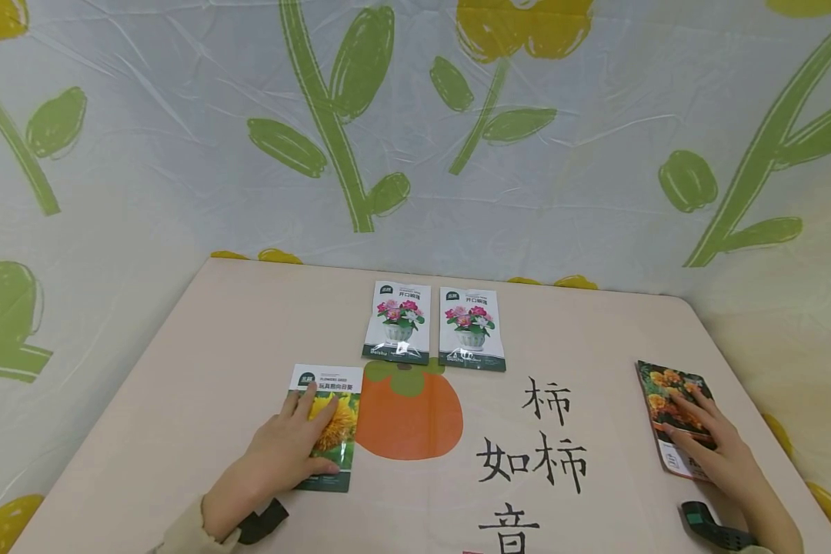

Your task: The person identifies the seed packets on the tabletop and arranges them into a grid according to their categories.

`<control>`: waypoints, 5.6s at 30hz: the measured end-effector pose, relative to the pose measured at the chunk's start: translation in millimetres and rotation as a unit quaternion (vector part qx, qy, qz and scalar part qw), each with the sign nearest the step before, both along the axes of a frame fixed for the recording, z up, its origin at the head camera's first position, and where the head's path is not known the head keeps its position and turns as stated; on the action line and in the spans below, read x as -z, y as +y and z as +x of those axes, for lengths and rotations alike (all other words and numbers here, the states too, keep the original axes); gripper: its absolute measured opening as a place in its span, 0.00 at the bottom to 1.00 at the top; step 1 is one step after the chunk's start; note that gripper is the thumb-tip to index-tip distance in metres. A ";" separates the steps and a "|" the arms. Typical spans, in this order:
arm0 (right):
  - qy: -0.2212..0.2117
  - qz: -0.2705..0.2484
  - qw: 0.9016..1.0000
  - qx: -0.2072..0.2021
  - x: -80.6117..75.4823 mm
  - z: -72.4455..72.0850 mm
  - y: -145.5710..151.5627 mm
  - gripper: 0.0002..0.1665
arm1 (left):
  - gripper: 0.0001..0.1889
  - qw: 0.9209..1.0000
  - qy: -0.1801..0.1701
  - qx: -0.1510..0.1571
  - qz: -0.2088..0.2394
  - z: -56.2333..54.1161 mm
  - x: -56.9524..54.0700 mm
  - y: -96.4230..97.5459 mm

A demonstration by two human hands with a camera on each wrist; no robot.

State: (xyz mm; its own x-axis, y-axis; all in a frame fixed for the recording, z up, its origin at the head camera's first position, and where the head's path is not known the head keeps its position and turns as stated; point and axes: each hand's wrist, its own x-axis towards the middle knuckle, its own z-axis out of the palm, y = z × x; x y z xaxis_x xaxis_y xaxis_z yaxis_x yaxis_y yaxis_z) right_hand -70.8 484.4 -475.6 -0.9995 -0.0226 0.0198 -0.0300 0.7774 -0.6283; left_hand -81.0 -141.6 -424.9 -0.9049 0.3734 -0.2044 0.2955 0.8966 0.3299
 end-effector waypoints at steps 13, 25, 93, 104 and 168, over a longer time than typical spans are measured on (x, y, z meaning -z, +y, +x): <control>0.007 -0.002 1.000 -0.004 0.4 -0.5 0.1 0.39 | 0.48 1.000 0.007 0.007 -0.008 1.8 0.4 7.3; 0.011 -0.002 1.000 -0.005 1.0 -0.5 0.2 0.40 | 0.49 1.000 0.006 0.010 -0.012 1.6 3.2 15.0; 0.020 -0.007 1.000 -0.005 1.5 -0.3 -1.4 0.40 | 0.48 0.998 0.024 0.057 -0.027 3.7 6.2 55.4; 0.019 -0.004 1.000 -0.003 2.1 -0.5 -1.9 0.40 | 0.48 0.997 0.026 0.062 -0.030 2.0 11.2 61.8; 0.021 0.004 1.000 -0.001 2.6 -0.6 -2.4 0.40 | 0.50 0.992 0.067 0.079 -0.066 0.4 17.0 84.0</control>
